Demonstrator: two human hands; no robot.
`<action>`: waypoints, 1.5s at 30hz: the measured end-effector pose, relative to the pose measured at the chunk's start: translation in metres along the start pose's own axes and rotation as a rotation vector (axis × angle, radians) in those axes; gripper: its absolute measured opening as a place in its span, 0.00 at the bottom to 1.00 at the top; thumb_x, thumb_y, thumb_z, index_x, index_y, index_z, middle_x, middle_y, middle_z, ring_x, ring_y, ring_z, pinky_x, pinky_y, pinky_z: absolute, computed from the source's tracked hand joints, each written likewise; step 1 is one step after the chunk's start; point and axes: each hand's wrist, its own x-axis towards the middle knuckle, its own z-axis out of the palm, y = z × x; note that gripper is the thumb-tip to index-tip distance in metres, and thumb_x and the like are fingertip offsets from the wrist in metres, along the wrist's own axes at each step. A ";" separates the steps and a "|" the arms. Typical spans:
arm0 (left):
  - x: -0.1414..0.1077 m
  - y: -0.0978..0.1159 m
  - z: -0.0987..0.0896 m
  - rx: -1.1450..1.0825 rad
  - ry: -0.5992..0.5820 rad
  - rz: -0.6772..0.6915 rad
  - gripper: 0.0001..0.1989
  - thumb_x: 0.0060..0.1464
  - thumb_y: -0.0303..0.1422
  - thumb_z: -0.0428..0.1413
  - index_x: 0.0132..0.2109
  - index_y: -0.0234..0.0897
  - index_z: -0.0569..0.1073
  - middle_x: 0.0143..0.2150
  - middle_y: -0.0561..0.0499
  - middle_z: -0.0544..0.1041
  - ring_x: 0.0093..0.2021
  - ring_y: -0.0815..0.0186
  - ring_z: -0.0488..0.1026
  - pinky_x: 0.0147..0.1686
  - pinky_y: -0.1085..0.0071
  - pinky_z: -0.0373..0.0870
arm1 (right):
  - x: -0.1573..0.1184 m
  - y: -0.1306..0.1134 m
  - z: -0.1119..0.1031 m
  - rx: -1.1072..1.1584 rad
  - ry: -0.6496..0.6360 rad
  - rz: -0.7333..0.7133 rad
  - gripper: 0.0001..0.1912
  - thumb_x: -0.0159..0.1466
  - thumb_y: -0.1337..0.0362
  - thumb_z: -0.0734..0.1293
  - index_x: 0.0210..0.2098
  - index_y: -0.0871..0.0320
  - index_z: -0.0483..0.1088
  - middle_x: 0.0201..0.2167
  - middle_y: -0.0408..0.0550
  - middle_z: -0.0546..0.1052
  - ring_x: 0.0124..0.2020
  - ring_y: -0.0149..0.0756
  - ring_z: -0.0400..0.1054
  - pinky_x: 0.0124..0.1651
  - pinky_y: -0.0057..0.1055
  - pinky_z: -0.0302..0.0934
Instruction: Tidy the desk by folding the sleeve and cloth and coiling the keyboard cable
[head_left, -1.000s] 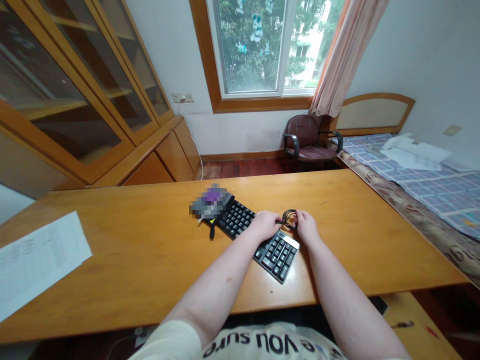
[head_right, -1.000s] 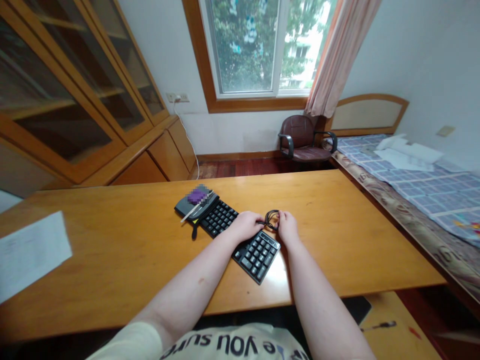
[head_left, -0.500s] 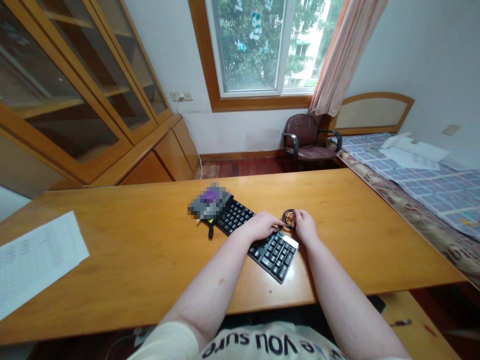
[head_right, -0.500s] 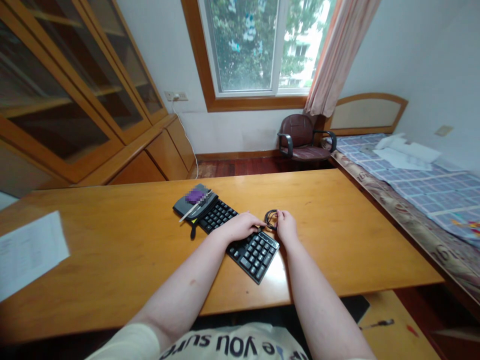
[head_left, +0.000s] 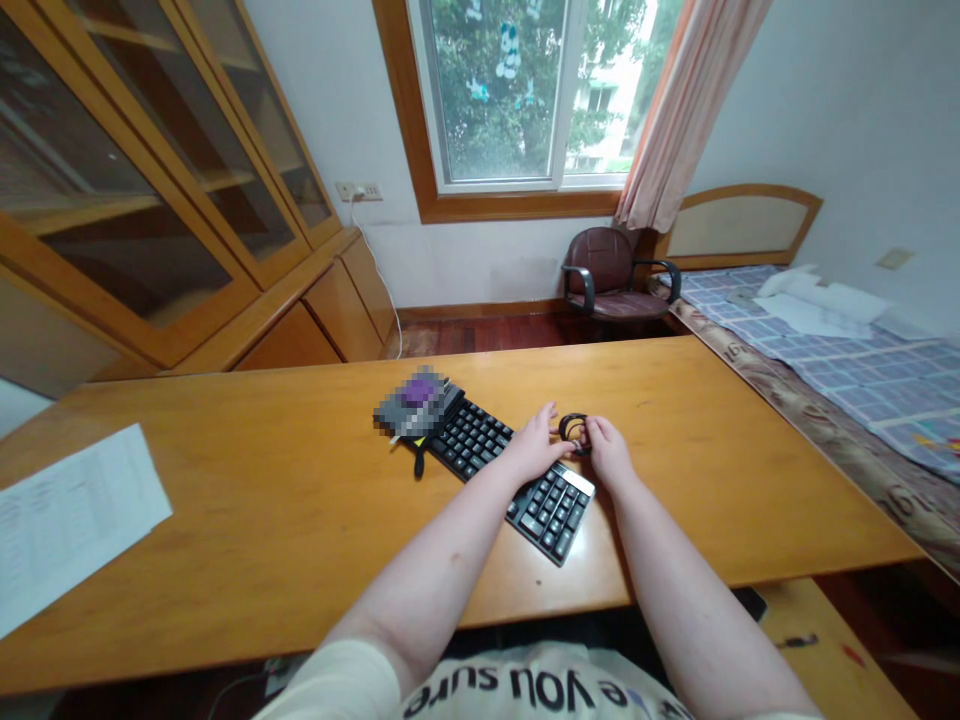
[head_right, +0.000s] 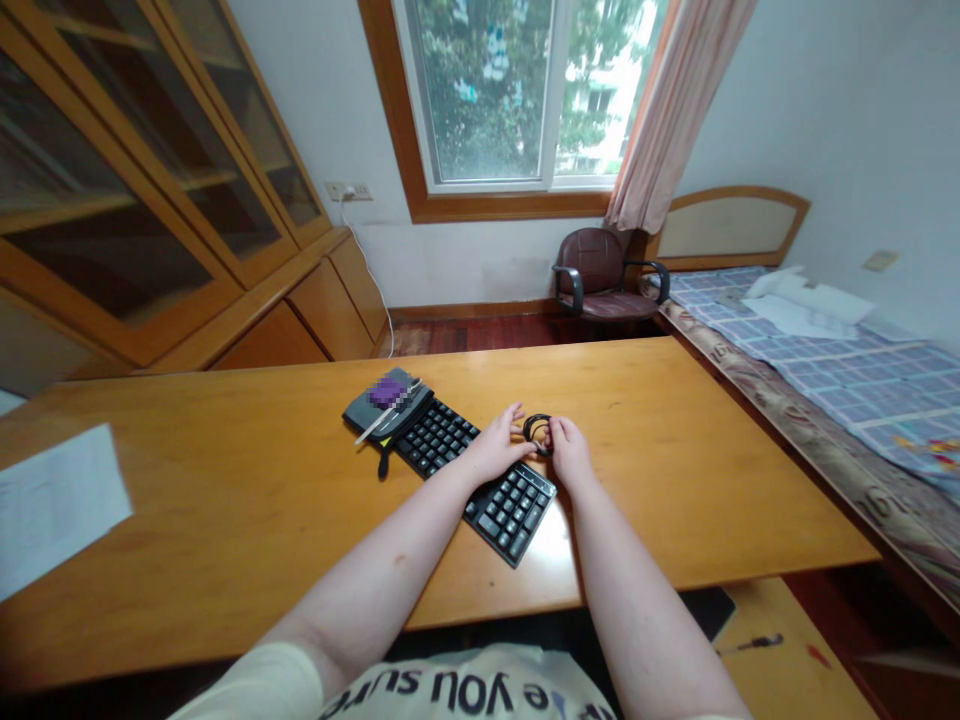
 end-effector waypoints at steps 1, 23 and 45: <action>0.001 0.000 0.000 -0.045 -0.039 -0.004 0.34 0.47 0.34 0.60 0.60 0.34 0.58 0.54 0.42 0.69 0.48 0.62 0.71 0.50 0.67 0.65 | -0.001 -0.001 0.000 0.001 0.001 -0.017 0.23 0.55 0.40 0.59 0.23 0.54 0.62 0.17 0.42 0.65 0.21 0.33 0.60 0.26 0.31 0.57; -0.004 0.004 -0.008 0.311 -0.139 0.114 0.15 0.53 0.31 0.51 0.49 0.39 0.70 0.43 0.48 0.77 0.42 0.61 0.73 0.43 0.70 0.66 | -0.001 0.002 -0.001 0.081 0.016 -0.016 0.19 0.56 0.45 0.61 0.24 0.55 0.63 0.19 0.41 0.66 0.21 0.32 0.61 0.26 0.31 0.59; -0.078 -0.018 -0.063 0.622 -0.378 0.319 0.51 0.36 0.57 0.59 0.64 0.45 0.52 0.67 0.42 0.48 0.66 0.48 0.44 0.61 0.47 0.33 | 0.005 -0.007 -0.024 -0.492 -0.158 0.015 0.20 0.59 0.53 0.60 0.42 0.60 0.74 0.43 0.52 0.76 0.46 0.41 0.68 0.51 0.36 0.58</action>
